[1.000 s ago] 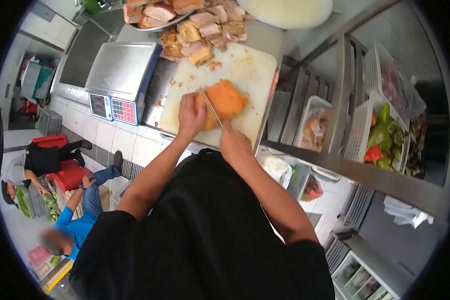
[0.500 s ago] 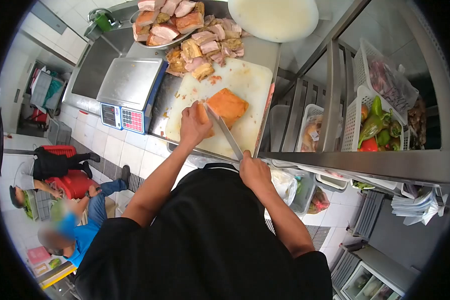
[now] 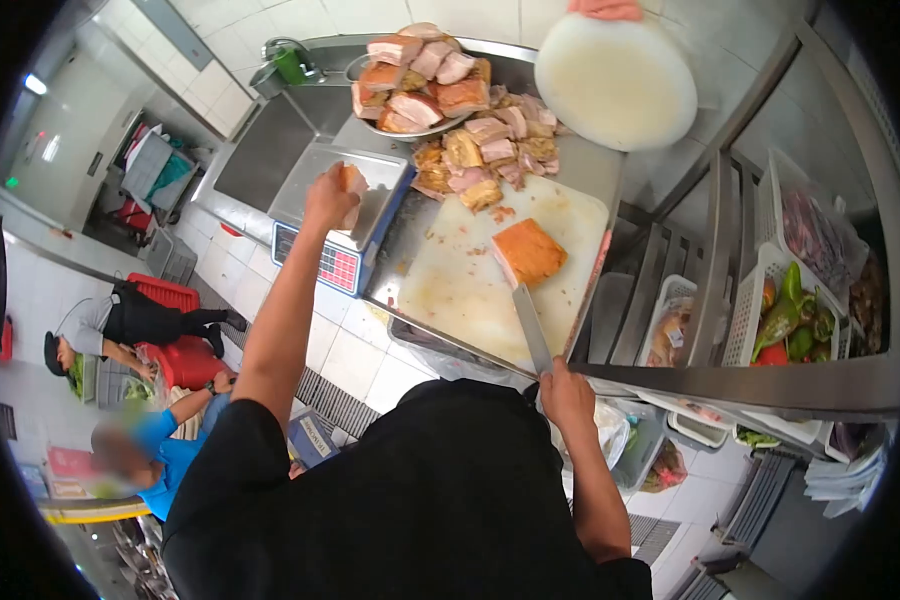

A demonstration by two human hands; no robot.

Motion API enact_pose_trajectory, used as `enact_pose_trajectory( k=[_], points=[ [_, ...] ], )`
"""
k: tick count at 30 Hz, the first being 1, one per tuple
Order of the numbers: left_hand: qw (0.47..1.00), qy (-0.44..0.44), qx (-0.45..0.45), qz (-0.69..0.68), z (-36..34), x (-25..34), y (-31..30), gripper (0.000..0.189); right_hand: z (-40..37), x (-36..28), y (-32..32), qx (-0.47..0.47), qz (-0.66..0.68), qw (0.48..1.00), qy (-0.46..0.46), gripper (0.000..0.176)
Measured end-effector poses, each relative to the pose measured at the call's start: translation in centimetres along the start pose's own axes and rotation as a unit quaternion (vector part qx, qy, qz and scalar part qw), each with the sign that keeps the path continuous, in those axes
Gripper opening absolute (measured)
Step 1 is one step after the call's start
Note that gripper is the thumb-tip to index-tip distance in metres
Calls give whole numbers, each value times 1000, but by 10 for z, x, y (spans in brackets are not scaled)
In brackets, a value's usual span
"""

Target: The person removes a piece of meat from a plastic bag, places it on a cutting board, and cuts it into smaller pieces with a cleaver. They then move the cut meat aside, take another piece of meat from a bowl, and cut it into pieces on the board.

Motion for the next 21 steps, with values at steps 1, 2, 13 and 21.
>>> enact_pose_trajectory(
  k=[1, 2, 13, 21],
  points=[
    [1000, -4, 10, 1, 11, -16, -2, 72, 1, -2, 1, -13, -1, 1000, 14, 32],
    [1000, -7, -11, 22, 22, -33, 2, 73, 1, -3, 3, -10, -1, 1000, 5, 32],
    [993, 101, 43, -50, 63, -50, -118, 65, 11, -4, -4, -12, 14, 999, 36, 44],
    [996, 66, -19, -49, 60, -46, -105, 67, 10, -5, -1, 7, 12, 1000, 24, 38]
  ],
)
Point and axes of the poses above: each hand's wrist, its own z-axis towards the middle knuckle, its own y-axis out of the palm, x = y × z, the point moved 1 cm from there along z, towards the middle knuckle, and after that the axes turned 10 degrees about -x, right-handed, at the moved point
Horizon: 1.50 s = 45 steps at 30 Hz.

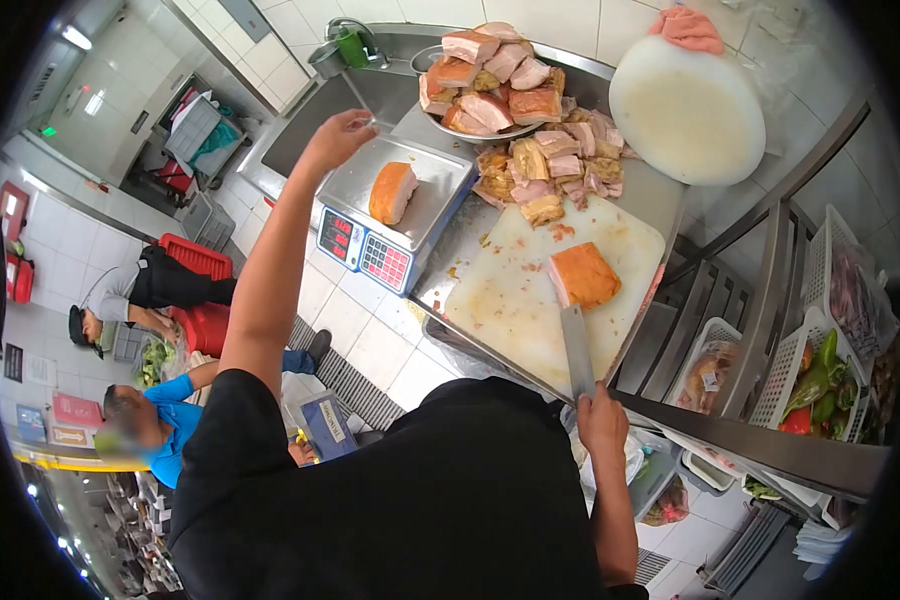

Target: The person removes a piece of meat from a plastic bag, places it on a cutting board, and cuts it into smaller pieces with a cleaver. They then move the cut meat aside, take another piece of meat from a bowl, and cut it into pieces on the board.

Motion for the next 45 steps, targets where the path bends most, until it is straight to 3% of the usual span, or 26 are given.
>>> enact_pose_trajectory(
  k=[3, 5, 8, 10, 11, 12, 13, 15, 17, 18, 19, 21, 23, 28, 36, 45],
  points=[
    [997, -60, -28, 41, -2, 0, 31, 75, -5, -6, -2, 18, 2, 1000, -14, 34],
    [995, -49, -35, 85, -3, -9, 65, 85, -3, -5, -7, 23, 5, 999, -24, 32],
    [982, -94, -122, 107, -7, -19, 109, 89, 23, 0, -20, -6, -37, 996, -78, 30],
    [988, -79, -109, -81, -12, -12, 124, 74, 40, -4, -33, 21, -47, 997, -64, 31],
    [987, -72, -118, -85, -21, -2, 141, 74, 45, -4, -40, 43, -60, 996, -54, 31],
    [920, -68, -153, -355, -38, 16, 160, 66, 51, -6, -43, 46, -59, 996, -47, 31],
    [780, -66, -180, -596, -58, 36, 180, 58, 54, -9, -43, 48, -57, 996, -38, 31],
    [694, -37, -199, -691, -104, 73, 219, 52, 56, -14, -47, 68, -10, 997, -44, 31],
    [757, -63, -159, -631, -135, 80, 279, 50, 43, -29, -61, 54, 25, 997, -38, 30],
    [913, 16, -177, -367, -143, 58, 310, 50, 34, -35, -65, 41, 62, 996, -49, 30],
    [988, 81, -60, -117, -161, 67, 312, 52, 27, -37, -62, 34, 60, 997, -40, 30],
    [969, 79, -4, -232, -171, 78, 313, 55, 18, -40, -54, -3, 81, 996, -48, 28],
    [964, 163, 36, -206, -170, 89, 301, 49, 9, -46, -44, -11, 83, 995, -58, 25],
    [973, 175, -28, -150, -165, 96, 300, 30, 10, -62, -29, -36, 80, 992, -91, 21],
    [973, 184, -44, -132, -161, 101, 296, 32, 23, -68, -21, -38, 89, 987, -131, 16],
    [976, 176, -49, -121, -159, 103, 298, 36, 33, -88, -36, -97, 60, 987, -112, 15]
  ],
)
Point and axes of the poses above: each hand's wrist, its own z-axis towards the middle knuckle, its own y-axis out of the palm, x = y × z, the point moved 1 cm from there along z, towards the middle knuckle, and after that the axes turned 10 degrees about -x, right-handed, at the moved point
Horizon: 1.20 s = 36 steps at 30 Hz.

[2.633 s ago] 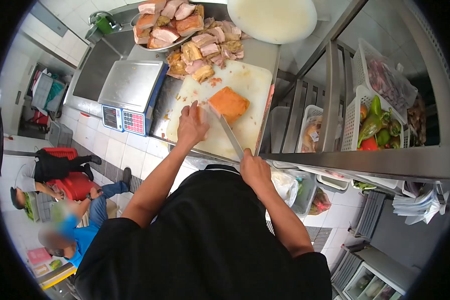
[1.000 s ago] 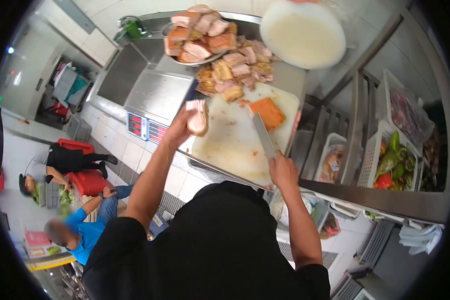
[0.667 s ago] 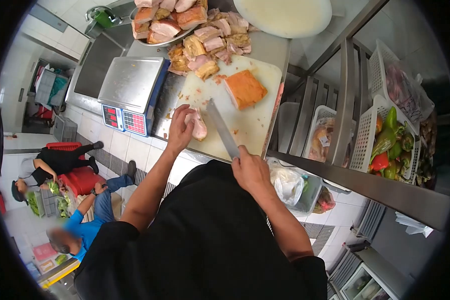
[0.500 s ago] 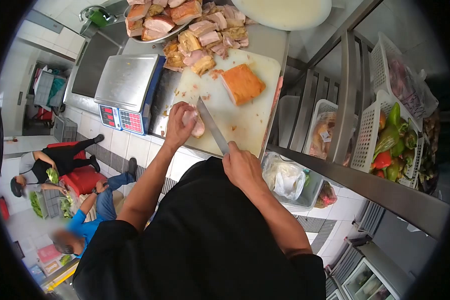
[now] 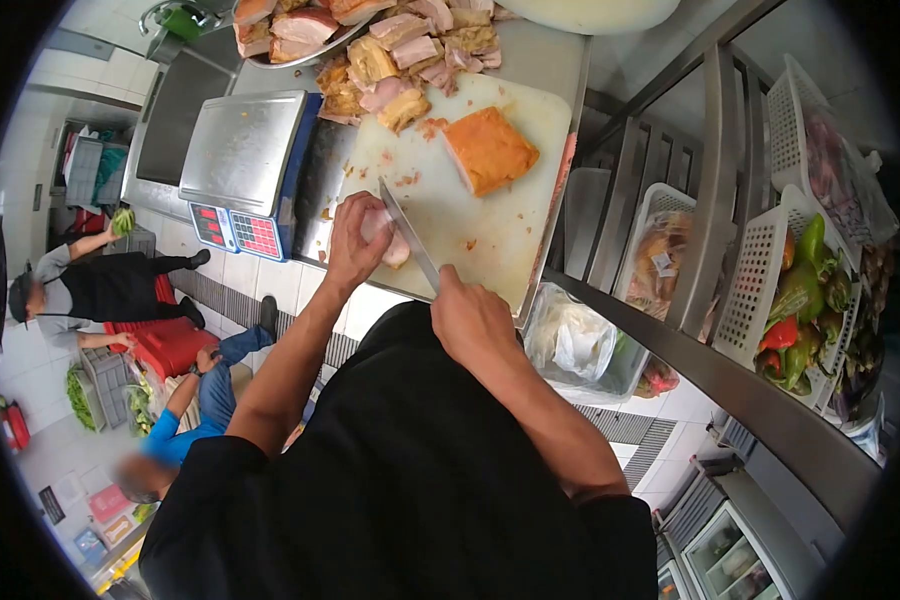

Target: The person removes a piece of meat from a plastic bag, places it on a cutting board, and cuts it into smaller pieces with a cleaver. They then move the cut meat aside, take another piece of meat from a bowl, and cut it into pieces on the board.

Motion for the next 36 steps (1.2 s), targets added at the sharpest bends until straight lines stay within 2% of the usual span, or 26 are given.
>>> enact_pose_trajectory(
  k=[1, 3, 5, 9, 12, 16, 18, 19, 21, 24, 28, 30, 32, 33, 34, 35, 36],
  points=[
    [1000, -8, 0, -4, 0, -1, 1, 37, 14, -1, 4, -2, 3, 1000, 3, 15],
    [1000, -17, 0, -7, -1, -3, 1, 37, 51, -2, 13, 54, -8, 997, -51, 16],
    [999, -29, 7, -15, 0, -7, 1, 39, 66, -12, 8, 36, -9, 998, -42, 17],
    [999, -39, 7, -16, 2, -4, 1, 41, 28, -16, -11, -30, -37, 999, 6, 18],
    [999, -28, 13, -24, -2, -5, 5, 40, 40, -15, -4, -53, -40, 998, -3, 20],
    [999, -39, 23, -10, -2, 1, 6, 38, 54, -19, 2, -16, -52, 998, -26, 20],
    [999, -48, 23, -9, 2, 0, 1, 38, 31, -19, -3, -66, -74, 995, 31, 19],
    [998, -52, 28, -19, 3, -1, 2, 38, 41, -14, 10, -70, -73, 994, 31, 19],
    [997, -59, 32, -37, 0, 1, 6, 37, 68, 1, 41, 16, -46, 999, -20, 19],
    [999, -31, 32, -12, -1, 0, 6, 38, 80, -2, 34, 2, -37, 999, -16, 21],
    [998, -31, 48, 2, -19, 5, 2, 36, 59, 25, 28, -14, -47, 999, -19, 21],
    [988, -109, 85, 71, -32, 12, 7, 37, 47, 41, 11, 19, -101, 995, 16, 20],
    [982, -131, 109, 82, -23, 11, 10, 39, 49, 48, -2, 67, -70, 994, 45, 22],
    [978, -166, 95, 86, -6, 7, 7, 40, 51, 50, -9, 109, -41, 991, 68, 25],
    [972, -201, 79, 88, 9, 2, 5, 40, 47, 51, -14, 111, -42, 991, 67, 25],
    [980, -182, 26, 76, 25, -8, -5, 42, 40, 50, -22, 134, -24, 989, 53, 26],
    [981, -178, 30, 73, 29, -8, -14, 42, 35, 51, -29, 159, -8, 986, 39, 27]
  ],
)
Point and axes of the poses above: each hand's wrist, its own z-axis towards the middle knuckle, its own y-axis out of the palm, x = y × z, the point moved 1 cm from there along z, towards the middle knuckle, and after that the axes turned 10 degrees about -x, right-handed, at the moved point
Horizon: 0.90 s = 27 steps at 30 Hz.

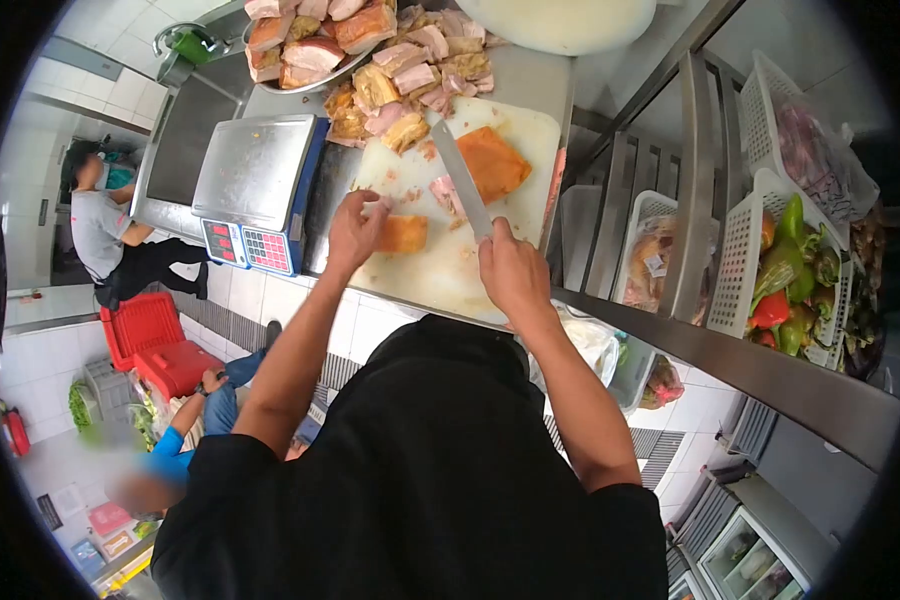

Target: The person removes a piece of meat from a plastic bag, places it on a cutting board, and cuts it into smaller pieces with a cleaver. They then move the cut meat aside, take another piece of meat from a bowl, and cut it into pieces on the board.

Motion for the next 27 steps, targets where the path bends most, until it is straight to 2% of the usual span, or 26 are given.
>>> enact_pose_trajectory(
  k=[2, 3, 4, 6, 7, 8, 10, 12, 13, 14, 15, 17, 18, 20, 21, 22, 23, 24, 25, 26, 27],
  points=[
    [959, 224, -172, -20, 7, 11, -19, 49, -13, 9, -3, 17, 6, 1000, -2, 30],
    [949, 259, -164, 75, 1, 16, -20, 54, -21, 14, -1, 40, 21, 999, -6, 32],
    [950, 257, -157, 77, -1, 13, -14, 54, -31, 18, 1, 62, 37, 997, -13, 34],
    [947, 215, -195, 137, 5, 0, -3, 59, -48, 29, 6, 28, 86, 996, 9, 36],
    [953, 202, -187, 125, 1, 6, -8, 57, -56, 33, 9, 18, 97, 995, 14, 35],
    [957, 183, -170, 147, -6, 21, -25, 57, -64, 38, 12, 6, 107, 994, 20, 34],
    [981, 145, -94, 89, -9, 29, -60, 55, -83, 45, 16, -8, 102, 994, 49, 32],
    [991, 128, 35, 23, 8, 5, -96, 52, -95, 64, 27, -13, 87, 994, 59, 35],
    [998, 45, 42, 27, 14, 7, -126, 50, -99, 66, 28, -12, 86, 995, 52, 35],
    [991, 64, 96, 64, 29, -19, -141, 48, -102, 69, 28, -42, 84, 992, 88, 34],
    [990, 13, 112, 90, 39, -31, -158, 48, -103, 69, 28, -71, 81, 986, 124, 33],
    [996, -30, 74, 47, 57, -70, -174, 56, -101, 72, 31, -64, 62, 991, 101, 31],
    [996, -25, 73, 43, 54, -64, -170, 56, -102, 73, 32, -57, 45, 993, 87, 29],
    [942, 26, 251, 222, 43, -42, -161, 63, -96, 74, 33, -54, 49, 992, 104, 29],
    [946, 39, 240, 213, 40, -26, -148, 69, -94, 75, 34, -54, 55, 992, 101, 30],
    [965, 98, 190, 152, 43, -14, -131, 68, -94, 75, 34, -57, 58, 992, 96, 31],
    [982, 135, 84, 98, 44, -2, -104, 69, -93, 72, 33, -52, 68, 991, 101, 33],
    [990, 126, 23, 64, 37, 14, -72, 72, -94, 72, 31, -52, 63, 992, 101, 33],
    [992, 113, -58, -20, 26, 37, -45, 82, -93, 70, 30, -48, 56, 992, 104, 33],
    [991, 113, -71, -29, 33, 30, 11, 88, -89, 67, 30, -44, 50, 992, 104, 33],
    [981, 113, -133, -89, 38, 39, 42, 97, -87, 70, 33, -48, 48, 993, 93, 33]
  ],
)
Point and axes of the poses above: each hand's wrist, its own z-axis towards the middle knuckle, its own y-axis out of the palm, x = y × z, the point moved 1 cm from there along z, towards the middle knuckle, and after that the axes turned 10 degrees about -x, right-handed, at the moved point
